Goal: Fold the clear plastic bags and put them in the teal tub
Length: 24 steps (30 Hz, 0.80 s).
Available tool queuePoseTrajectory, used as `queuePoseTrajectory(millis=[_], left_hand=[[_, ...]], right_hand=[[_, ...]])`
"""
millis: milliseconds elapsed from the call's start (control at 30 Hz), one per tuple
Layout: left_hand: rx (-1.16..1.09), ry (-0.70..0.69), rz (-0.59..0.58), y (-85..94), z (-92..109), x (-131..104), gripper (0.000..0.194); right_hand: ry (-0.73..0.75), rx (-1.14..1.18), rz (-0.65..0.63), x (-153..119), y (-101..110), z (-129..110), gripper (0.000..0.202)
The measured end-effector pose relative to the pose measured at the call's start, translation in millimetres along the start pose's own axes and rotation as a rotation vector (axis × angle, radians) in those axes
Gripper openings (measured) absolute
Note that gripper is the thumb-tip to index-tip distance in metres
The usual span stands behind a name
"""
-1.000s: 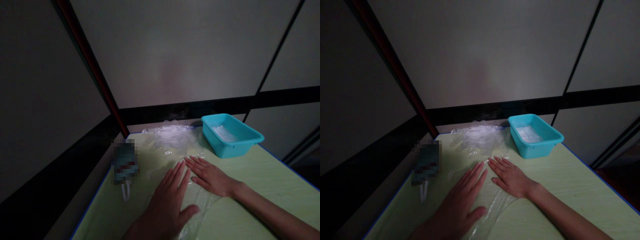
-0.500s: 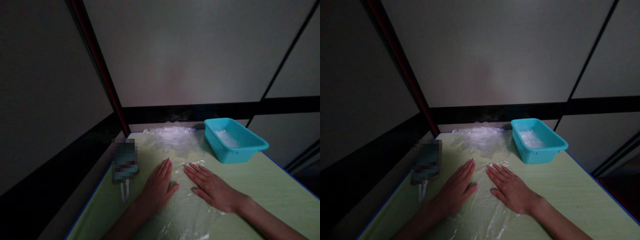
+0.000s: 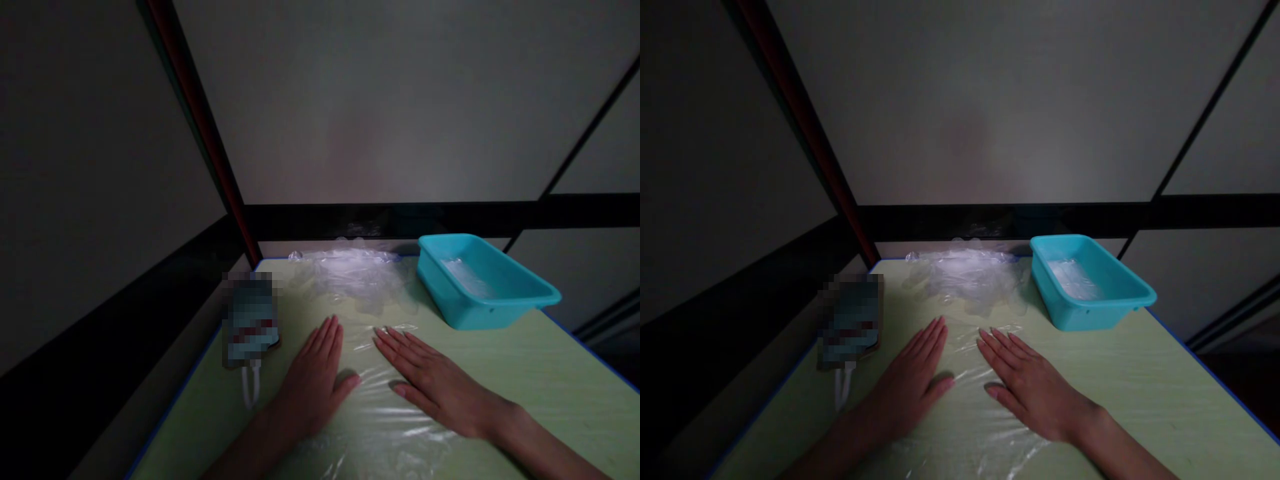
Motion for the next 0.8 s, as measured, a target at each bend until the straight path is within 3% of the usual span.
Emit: queuePoseTrajectory(millis=[267,400,600,800], left_hand=[[-0.006,0.006,-0.001,1.2,0.5,-0.6,0.066],[0.002,0.005,0.024,2.2,1.0,-1.0,0.068],[0.005,-0.003,0.035,3.5,2.6,0.3,0.069],[-0.006,0.019,0.022,2.5,2.0,1.5,0.067]], right_hand=[[-0.113,-0.057,0.032,-9.9,3.9,28.9,0.057],[-0.125,-0.063,0.092,-10.0,12.0,30.4,0.057],[-0.059,-0.044,0.105,15.6,21.5,-3.8,0.058],[0.030,-0.033,0.060,60.5,3.8,-36.6,0.067]])
Point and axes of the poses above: each hand's wrist, its own x-axis towards the middle knuckle, its own y-axis out of the back of the hand, z = x × y, the point moved 8 cm from there along x, towards the middle knuckle, and after that the axes turned 1 degree about z, right-handed, at the moved point
